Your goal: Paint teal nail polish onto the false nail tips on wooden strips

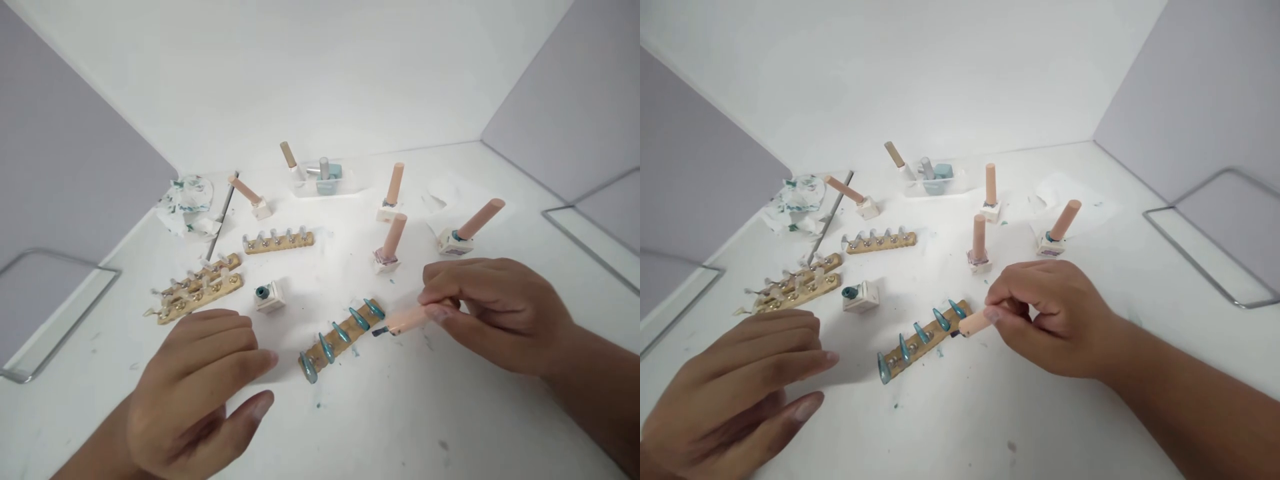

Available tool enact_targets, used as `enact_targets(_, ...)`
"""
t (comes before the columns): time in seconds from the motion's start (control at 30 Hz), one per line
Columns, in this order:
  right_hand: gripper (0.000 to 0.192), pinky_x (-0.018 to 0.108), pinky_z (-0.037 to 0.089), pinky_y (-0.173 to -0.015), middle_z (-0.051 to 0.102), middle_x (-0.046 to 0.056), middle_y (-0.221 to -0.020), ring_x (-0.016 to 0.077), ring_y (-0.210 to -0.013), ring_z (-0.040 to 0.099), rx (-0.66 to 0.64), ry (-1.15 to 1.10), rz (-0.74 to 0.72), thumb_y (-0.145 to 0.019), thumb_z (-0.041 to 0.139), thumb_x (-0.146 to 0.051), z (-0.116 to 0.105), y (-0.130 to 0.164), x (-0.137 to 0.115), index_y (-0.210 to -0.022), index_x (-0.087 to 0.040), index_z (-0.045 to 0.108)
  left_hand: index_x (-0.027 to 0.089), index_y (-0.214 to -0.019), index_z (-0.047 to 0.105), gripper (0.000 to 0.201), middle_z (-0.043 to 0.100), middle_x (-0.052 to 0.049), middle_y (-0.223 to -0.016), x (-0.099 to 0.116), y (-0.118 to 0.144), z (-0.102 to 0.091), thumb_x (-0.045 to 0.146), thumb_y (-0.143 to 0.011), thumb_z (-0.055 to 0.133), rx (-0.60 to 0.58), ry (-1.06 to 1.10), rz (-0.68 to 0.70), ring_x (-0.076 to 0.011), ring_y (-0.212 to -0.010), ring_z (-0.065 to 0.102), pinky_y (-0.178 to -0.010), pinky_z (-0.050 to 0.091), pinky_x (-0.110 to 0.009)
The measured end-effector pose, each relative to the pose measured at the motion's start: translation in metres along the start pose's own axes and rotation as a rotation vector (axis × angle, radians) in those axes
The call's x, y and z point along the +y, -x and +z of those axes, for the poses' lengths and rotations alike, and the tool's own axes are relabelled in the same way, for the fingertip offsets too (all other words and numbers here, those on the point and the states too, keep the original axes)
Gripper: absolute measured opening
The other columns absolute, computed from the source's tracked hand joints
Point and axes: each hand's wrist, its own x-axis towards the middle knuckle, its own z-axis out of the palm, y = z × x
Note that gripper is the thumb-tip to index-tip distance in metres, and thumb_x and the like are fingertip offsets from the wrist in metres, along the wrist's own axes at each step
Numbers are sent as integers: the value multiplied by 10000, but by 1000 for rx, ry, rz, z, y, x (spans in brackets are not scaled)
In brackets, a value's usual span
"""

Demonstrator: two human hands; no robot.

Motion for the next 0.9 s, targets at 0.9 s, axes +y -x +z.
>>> enact_targets(0.9,159,242,353,-411,483,-67,-528,89,-424,413,95,28,88,-881,490,-88,6,1,-2,-837,-240,485,137,-962,597,231,550,-2,-568,-7,-5,0,22,-769,545,82,10,20,-152,-527,536,-475,430,-283)
